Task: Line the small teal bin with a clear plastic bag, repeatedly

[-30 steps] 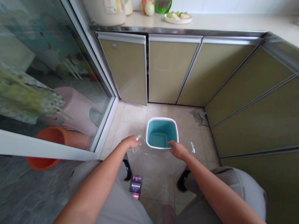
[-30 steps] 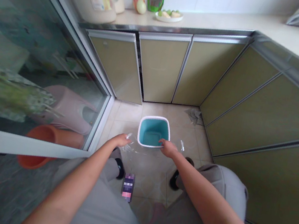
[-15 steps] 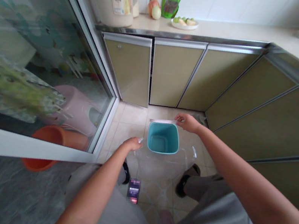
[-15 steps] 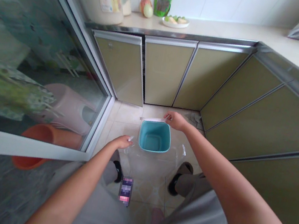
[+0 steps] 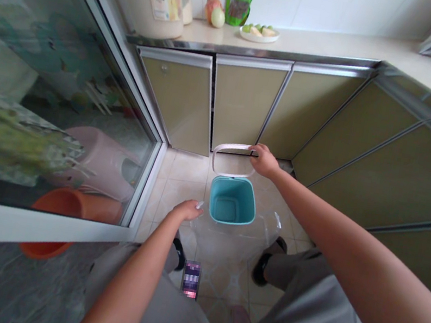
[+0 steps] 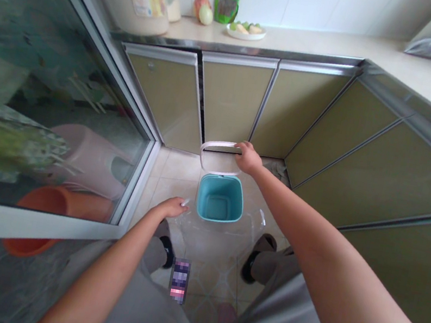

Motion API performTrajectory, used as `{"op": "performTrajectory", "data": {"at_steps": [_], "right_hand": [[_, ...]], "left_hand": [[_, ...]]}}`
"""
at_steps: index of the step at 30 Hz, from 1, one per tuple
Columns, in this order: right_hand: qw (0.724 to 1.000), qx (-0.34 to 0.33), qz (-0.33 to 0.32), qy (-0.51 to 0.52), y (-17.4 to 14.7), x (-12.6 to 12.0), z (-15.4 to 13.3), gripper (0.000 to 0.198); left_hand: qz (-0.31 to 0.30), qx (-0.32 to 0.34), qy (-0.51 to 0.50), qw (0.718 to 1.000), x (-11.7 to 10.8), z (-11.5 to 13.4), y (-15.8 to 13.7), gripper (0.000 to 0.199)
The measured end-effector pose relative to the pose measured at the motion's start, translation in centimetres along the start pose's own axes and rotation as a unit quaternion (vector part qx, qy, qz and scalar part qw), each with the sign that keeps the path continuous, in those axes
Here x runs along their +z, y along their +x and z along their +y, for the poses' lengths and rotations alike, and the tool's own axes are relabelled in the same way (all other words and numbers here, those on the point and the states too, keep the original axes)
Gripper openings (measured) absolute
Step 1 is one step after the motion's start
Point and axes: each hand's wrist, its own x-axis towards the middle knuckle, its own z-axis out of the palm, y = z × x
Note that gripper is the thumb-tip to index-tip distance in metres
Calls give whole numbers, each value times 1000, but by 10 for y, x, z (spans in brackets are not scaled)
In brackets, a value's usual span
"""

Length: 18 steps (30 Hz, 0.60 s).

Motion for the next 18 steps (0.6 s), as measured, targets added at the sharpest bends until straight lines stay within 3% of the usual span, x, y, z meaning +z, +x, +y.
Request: {"op": "performTrajectory", "data": {"at_steps": [7, 12, 15, 18], "right_hand": [[998, 15, -54, -39, -8, -6, 0, 66], [999, 14, -32, -9, -20, -19, 0, 67], [998, 11, 28, 46, -54, -24, 12, 62], [995, 80, 41, 31, -109, -19, 34, 53]], "left_hand": [[9, -6, 5, 1000, 3, 0, 5, 33], [2, 2, -20, 1000, 4, -1, 5, 33], [8, -1, -32, 999, 3, -1, 4, 35], [19, -2, -30, 999, 2, 0, 4, 35]]}}
